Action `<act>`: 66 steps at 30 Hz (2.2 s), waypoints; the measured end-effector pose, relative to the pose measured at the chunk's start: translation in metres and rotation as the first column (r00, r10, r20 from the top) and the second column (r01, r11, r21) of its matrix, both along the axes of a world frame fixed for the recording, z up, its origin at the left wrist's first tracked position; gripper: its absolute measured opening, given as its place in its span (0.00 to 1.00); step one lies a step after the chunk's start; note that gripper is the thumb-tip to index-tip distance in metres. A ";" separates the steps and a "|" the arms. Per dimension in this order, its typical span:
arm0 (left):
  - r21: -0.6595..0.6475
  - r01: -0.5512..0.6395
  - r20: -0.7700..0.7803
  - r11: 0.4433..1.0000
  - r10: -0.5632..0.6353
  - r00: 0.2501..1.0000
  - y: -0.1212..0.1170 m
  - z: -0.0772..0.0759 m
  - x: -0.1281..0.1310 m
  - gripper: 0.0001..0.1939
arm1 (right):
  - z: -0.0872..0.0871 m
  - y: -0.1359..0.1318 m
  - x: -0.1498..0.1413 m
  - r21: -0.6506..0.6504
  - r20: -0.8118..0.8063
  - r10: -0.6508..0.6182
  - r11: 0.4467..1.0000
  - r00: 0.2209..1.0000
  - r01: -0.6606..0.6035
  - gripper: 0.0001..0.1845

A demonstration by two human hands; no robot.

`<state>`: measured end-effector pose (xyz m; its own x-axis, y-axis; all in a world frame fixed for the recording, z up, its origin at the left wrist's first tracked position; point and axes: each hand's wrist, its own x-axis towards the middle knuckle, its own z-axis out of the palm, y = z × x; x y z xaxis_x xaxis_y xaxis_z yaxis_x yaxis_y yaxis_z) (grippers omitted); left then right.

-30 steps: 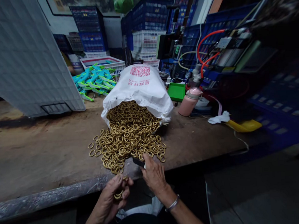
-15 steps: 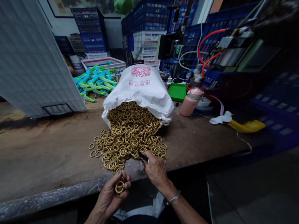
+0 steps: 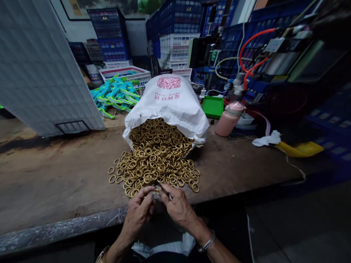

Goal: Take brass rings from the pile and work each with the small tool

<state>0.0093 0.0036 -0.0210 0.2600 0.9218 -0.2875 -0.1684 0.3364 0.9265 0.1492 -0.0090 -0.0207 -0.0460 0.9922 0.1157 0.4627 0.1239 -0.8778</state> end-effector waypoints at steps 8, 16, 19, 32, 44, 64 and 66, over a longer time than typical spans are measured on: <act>0.164 -0.007 -0.106 0.986 0.025 0.994 0.001 -0.002 -0.003 0.10 | 0.002 -0.002 -0.010 -0.166 -0.191 0.017 0.985 0.982 -0.049 0.16; 0.407 0.039 -0.296 0.913 0.092 0.951 -0.004 -0.007 -0.005 0.07 | -0.008 0.004 -0.013 -0.252 -0.108 -0.064 0.967 0.992 0.035 0.17; 0.426 0.062 -0.343 0.902 0.098 0.934 -0.003 -0.009 -0.006 0.07 | -0.009 0.005 -0.014 -0.271 -0.125 -0.064 0.962 0.990 0.028 0.17; 0.247 -0.011 -0.203 0.969 0.063 0.977 -0.001 -0.009 -0.008 0.07 | -0.005 0.006 -0.012 -0.270 -0.319 -0.046 0.962 0.947 -0.045 0.19; 0.043 -0.084 -0.020 0.996 0.085 0.996 -0.003 -0.011 -0.006 0.12 | -0.008 0.003 -0.016 -0.221 -0.256 0.003 0.973 0.967 -0.061 0.17; -0.014 0.132 -0.034 0.991 -0.133 0.991 0.006 -0.003 -0.020 0.11 | -0.009 0.013 -0.015 -0.138 -0.056 0.069 0.987 0.996 -0.076 0.18; -0.004 0.164 -0.055 0.986 -0.164 0.985 0.007 -0.003 -0.021 0.12 | -0.009 0.014 -0.013 -0.115 -0.013 0.085 0.990 0.996 -0.086 0.17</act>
<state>-0.0118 0.0110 -0.0243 0.3913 0.8682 -0.3050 -0.0601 0.3549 0.9330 0.1360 0.0045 -0.0295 -0.1308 0.9914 0.0010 0.4479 0.0600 -0.8921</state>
